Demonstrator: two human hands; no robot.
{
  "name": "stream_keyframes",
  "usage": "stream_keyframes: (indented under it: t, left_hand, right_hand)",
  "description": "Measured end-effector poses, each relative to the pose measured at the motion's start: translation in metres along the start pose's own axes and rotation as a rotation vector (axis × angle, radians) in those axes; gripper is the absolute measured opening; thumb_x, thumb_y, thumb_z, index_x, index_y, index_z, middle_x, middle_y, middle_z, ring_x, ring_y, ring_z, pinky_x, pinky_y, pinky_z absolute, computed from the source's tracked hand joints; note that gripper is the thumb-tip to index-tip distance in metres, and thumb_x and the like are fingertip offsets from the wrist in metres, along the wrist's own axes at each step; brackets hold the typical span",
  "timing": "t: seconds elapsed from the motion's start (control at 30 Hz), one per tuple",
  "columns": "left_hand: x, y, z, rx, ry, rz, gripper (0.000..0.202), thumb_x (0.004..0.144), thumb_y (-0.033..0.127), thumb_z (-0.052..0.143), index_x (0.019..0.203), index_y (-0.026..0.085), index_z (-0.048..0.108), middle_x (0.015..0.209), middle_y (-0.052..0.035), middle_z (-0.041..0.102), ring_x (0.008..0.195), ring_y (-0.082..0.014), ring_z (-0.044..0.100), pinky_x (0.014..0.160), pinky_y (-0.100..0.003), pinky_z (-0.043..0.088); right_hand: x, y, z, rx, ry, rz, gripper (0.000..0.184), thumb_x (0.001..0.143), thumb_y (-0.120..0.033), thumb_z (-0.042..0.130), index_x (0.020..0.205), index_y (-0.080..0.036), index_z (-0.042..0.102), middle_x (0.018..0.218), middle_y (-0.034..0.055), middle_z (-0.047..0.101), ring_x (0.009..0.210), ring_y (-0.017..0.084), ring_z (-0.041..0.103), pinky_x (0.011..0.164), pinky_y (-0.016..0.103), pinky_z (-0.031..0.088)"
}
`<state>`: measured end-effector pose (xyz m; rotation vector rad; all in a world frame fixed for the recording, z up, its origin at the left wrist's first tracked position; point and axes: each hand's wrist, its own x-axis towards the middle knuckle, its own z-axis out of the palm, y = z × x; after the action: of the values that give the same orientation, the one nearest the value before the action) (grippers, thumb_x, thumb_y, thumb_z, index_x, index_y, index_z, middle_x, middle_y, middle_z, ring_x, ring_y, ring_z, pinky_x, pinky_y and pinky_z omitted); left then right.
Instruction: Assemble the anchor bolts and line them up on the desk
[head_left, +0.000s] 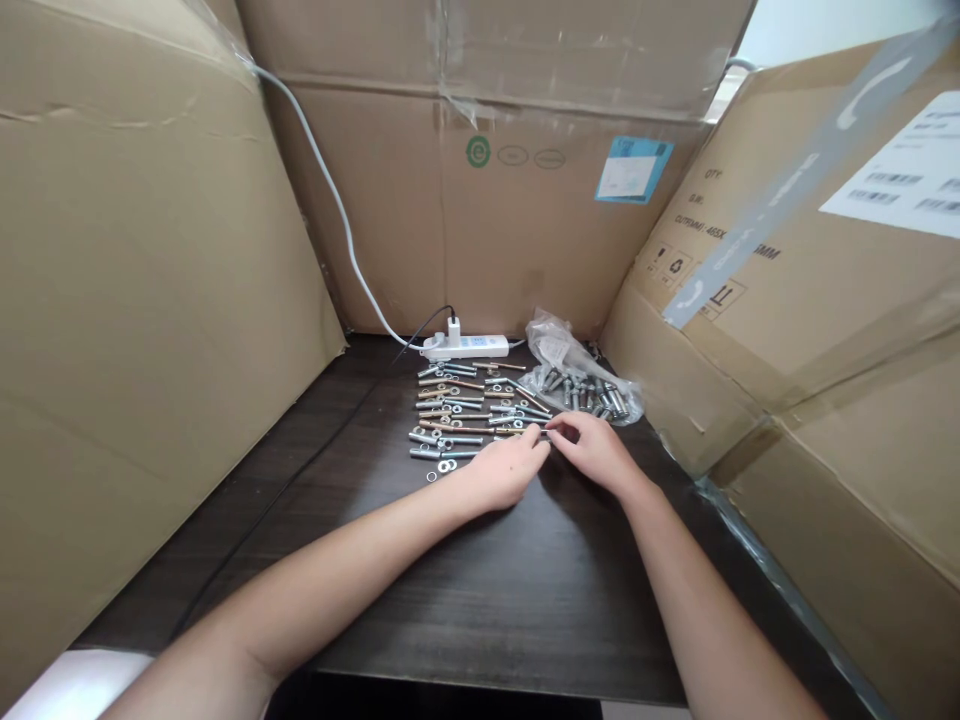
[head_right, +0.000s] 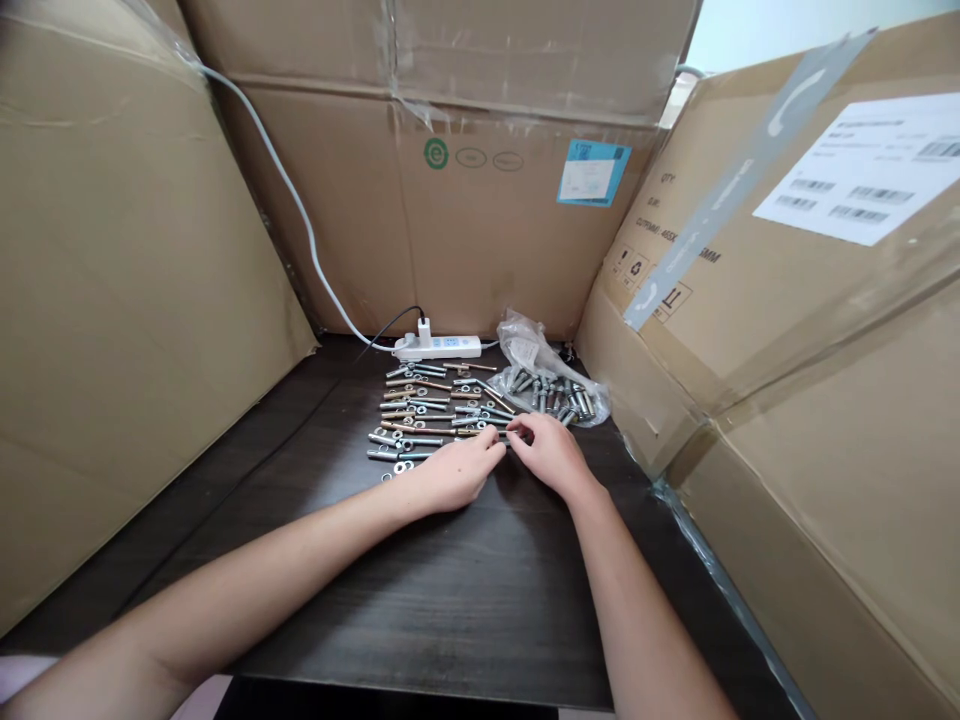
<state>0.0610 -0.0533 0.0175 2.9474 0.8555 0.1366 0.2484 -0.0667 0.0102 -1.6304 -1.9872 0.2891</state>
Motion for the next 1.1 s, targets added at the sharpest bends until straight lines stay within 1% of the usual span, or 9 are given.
stream_keyframes:
  t: [0.2,0.4,0.47,0.53,0.63,0.7,0.77,0.93,1.1]
  left_hand:
    - [-0.028,-0.020,-0.025,-0.129,0.182,-0.060,0.017,0.086,0.011,0.036,0.093,0.017,0.050,0.100,-0.0049,0.051,0.082,-0.0145,0.053,0.076,-0.027,0.045]
    - [-0.057,-0.018,-0.015,-0.096,0.121,-0.039,0.015,0.082,0.014,0.043,0.090,0.018,0.056,0.091,-0.0034,0.058,0.087,-0.0177,0.052,0.080,-0.029,0.042]
    - [-0.060,-0.013,-0.011,-0.117,0.104,0.001,0.017,0.082,0.015,0.044,0.094,0.019,0.056,0.092,-0.0028,0.059,0.086,-0.0171,0.053,0.078,-0.028,0.041]
    - [-0.062,-0.011,-0.011,-0.161,0.094,0.054,0.016,0.083,0.016,0.044,0.091,0.020,0.057,0.089,-0.0014,0.061,0.083,-0.0155,0.054,0.075,-0.025,0.040]
    - [-0.066,-0.014,-0.012,-0.200,0.066,0.060,0.013,0.080,0.017,0.044,0.072,0.019,0.054,0.070,0.0009,0.059,0.067,-0.0131,0.053,0.062,-0.023,0.036]
    - [-0.068,-0.021,-0.013,-0.209,0.056,0.013,0.020,0.078,0.017,0.044,0.058,0.018,0.047,0.055,0.0019,0.052,0.053,-0.0116,0.045,0.054,-0.024,0.030]
    - [-0.070,-0.029,-0.015,-0.227,0.076,-0.024,0.024,0.075,0.016,0.043,0.052,0.017,0.041,0.047,0.0023,0.044,0.046,-0.0106,0.038,0.050,-0.024,0.025]
    - [-0.072,-0.043,-0.019,-0.295,0.169,-0.053,0.024,0.073,0.015,0.041,0.049,0.016,0.037,0.045,0.0029,0.038,0.045,-0.0092,0.036,0.050,-0.022,0.024]
    - [-0.073,-0.043,-0.023,-0.315,0.176,-0.048,0.023,0.074,0.015,0.041,0.051,0.016,0.039,0.046,0.0031,0.039,0.046,-0.0090,0.036,0.050,-0.022,0.025]
  right_hand:
    - [-0.003,-0.014,-0.005,0.036,-0.026,-0.004,0.020,0.081,-0.026,0.048,0.084,-0.019,0.067,0.078,0.0036,0.067,0.070,0.017,0.058,0.067,0.027,0.043]
    - [-0.009,-0.027,-0.001,0.089,-0.185,-0.003,0.020,0.080,-0.027,0.049,0.075,-0.019,0.066,0.068,0.0006,0.065,0.061,0.014,0.056,0.059,0.024,0.040]
    - [-0.008,-0.022,-0.002,0.071,-0.143,0.022,0.020,0.081,-0.028,0.048,0.076,-0.020,0.066,0.068,0.0001,0.065,0.062,0.015,0.056,0.060,0.025,0.040]
    - [-0.005,-0.009,-0.004,0.004,-0.003,0.058,0.022,0.082,-0.029,0.047,0.078,-0.020,0.066,0.074,0.0017,0.066,0.070,0.017,0.057,0.066,0.027,0.041]
    - [-0.001,0.018,-0.006,-0.162,0.273,0.142,0.023,0.082,-0.029,0.046,0.081,-0.020,0.067,0.088,0.0053,0.066,0.090,0.023,0.054,0.082,0.034,0.040]
    - [0.000,0.036,-0.006,-0.236,0.344,0.216,0.023,0.081,-0.030,0.047,0.086,-0.020,0.067,0.094,0.0072,0.065,0.093,0.024,0.052,0.085,0.036,0.039]
    - [-0.001,0.048,-0.006,-0.270,0.350,0.321,0.023,0.080,-0.032,0.049,0.088,-0.021,0.067,0.093,0.0087,0.063,0.088,0.023,0.054,0.078,0.034,0.041]
    - [-0.002,0.053,-0.005,-0.189,0.220,0.527,0.021,0.077,-0.041,0.052,0.087,-0.025,0.062,0.070,0.0010,0.063,0.059,0.017,0.054,0.053,0.027,0.034]
    - [-0.003,0.056,-0.005,-0.237,0.263,0.532,0.014,0.077,-0.036,0.051,0.078,-0.025,0.060,0.062,0.0007,0.061,0.052,0.016,0.051,0.050,0.026,0.028]
